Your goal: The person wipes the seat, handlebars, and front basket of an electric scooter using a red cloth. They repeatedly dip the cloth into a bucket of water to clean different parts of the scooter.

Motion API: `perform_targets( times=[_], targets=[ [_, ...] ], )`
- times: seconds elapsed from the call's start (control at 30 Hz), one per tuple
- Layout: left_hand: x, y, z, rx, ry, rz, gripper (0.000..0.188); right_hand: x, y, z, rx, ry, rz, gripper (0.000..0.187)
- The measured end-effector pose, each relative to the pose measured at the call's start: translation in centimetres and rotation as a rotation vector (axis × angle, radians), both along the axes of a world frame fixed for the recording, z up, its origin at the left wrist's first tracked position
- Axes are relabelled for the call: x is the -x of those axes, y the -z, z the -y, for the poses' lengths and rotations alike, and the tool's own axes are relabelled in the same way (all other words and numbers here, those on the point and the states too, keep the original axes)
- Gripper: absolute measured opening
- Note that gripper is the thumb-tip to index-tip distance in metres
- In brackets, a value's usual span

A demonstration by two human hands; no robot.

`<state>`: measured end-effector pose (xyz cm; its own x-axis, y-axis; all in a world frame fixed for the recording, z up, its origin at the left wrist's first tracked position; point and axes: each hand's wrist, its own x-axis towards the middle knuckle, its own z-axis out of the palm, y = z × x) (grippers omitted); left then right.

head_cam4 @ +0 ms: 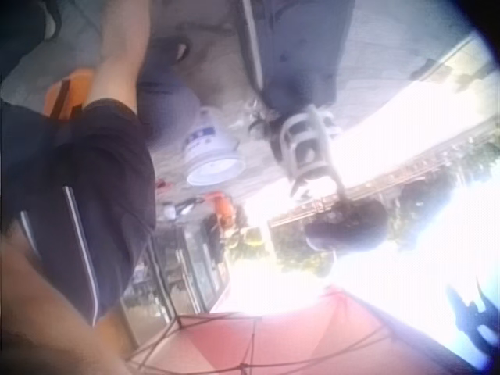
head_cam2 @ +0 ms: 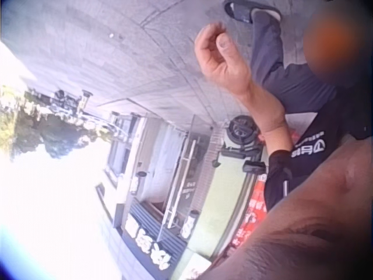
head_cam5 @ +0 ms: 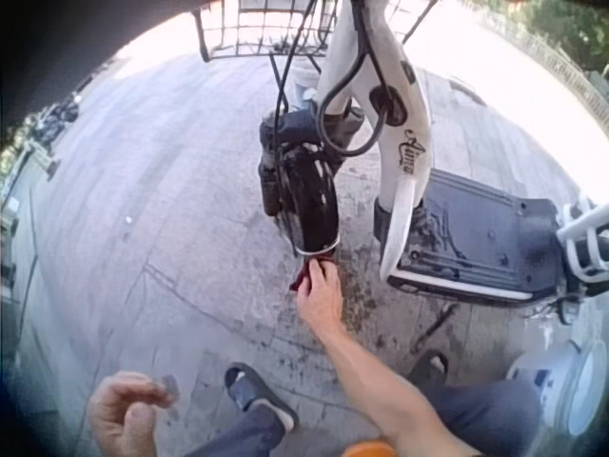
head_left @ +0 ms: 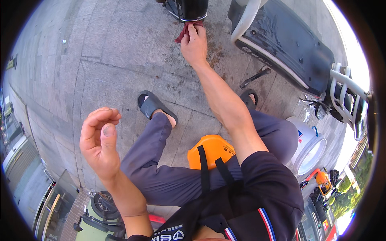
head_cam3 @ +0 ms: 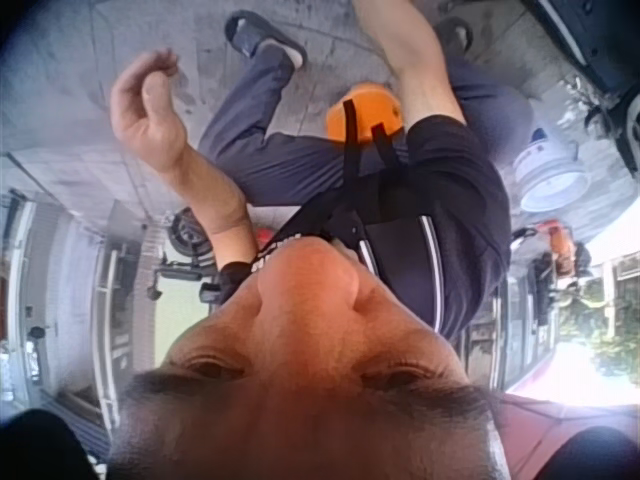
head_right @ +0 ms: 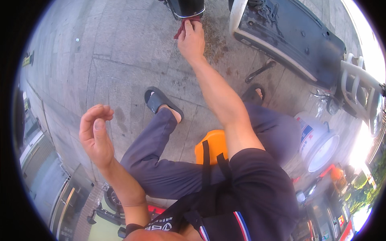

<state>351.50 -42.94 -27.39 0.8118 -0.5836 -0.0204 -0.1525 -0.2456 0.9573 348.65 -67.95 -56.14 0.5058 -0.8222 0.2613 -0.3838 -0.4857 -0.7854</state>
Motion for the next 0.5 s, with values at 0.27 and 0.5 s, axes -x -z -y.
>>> perform_targets(
  times=[0.27, 0.5],
  targets=[
    [-0.3, 0.0, -0.4, 0.007, -0.001, -0.009, 0.027, 0.3, 0.1, 1.0, -0.121, 0.124, 0.125, 0.038],
    [0.0, -0.2, -1.0, 0.019, -0.035, -0.016, 0.027, -1.4, 3.1, -0.5, -0.310, 0.234, 0.241, 0.039]
  ],
)
